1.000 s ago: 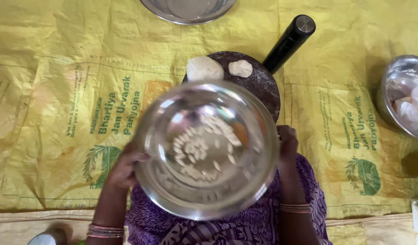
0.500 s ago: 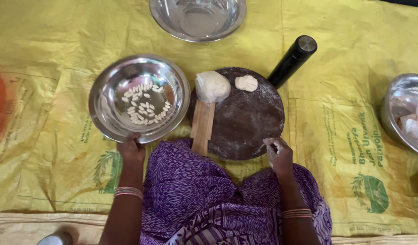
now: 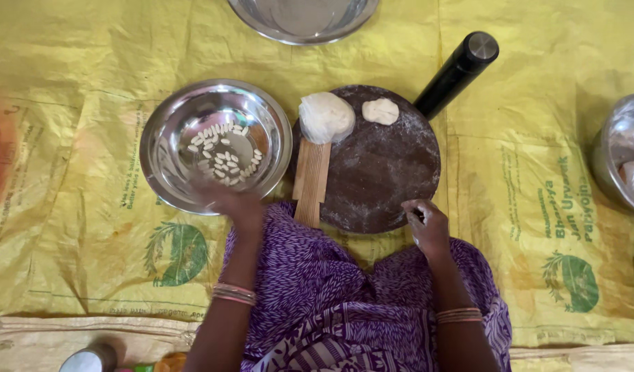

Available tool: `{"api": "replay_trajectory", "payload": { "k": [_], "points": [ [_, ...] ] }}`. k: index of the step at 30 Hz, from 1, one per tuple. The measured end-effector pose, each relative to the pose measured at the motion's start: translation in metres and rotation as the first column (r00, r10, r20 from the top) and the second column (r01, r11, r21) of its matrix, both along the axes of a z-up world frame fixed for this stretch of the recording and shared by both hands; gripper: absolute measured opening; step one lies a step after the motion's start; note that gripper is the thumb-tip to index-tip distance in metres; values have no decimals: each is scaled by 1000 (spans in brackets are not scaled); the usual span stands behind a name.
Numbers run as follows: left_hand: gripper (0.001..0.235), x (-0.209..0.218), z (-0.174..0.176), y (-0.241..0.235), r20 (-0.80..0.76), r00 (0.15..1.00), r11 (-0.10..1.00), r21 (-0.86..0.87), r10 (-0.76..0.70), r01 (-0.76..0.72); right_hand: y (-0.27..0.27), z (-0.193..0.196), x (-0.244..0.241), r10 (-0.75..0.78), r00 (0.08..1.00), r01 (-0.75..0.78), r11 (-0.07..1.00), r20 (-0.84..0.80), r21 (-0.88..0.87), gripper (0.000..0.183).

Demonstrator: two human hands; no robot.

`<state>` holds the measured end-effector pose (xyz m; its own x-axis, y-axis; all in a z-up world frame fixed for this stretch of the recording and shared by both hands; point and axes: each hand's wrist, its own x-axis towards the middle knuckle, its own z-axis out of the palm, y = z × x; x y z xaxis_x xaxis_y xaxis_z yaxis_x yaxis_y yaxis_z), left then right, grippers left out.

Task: The person sits on the floor and uses their hands to tear small pieces from a dough ball, then rolls them into small cylindrical shapes and places them into a metal bowl. The process is repeated continuously.

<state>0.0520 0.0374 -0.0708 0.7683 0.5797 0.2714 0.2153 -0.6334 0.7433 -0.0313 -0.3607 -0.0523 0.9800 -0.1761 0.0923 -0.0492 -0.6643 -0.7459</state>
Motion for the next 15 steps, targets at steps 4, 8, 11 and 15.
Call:
{"api": "replay_trajectory", "payload": {
  "k": [4,8,11,15],
  "points": [
    [78,-14,26,-100,-230,765,764,111,-602,635,4,-3,2,7,999,-7,1000,-49,0,20],
    [74,-6,33,-139,-321,655,623,210,-684,754,3,-4,-3,68,996,-71,996,-62,-56,23],
    [70,7,22,-138,-322,694,649,249,-644,719,11,-2,3,70,995,-76,993,-75,-86,18],
    [61,13,8,-138,-320,653,623,205,-687,755,39,0,22,103,983,-141,954,-154,-264,25]
  ]
}}
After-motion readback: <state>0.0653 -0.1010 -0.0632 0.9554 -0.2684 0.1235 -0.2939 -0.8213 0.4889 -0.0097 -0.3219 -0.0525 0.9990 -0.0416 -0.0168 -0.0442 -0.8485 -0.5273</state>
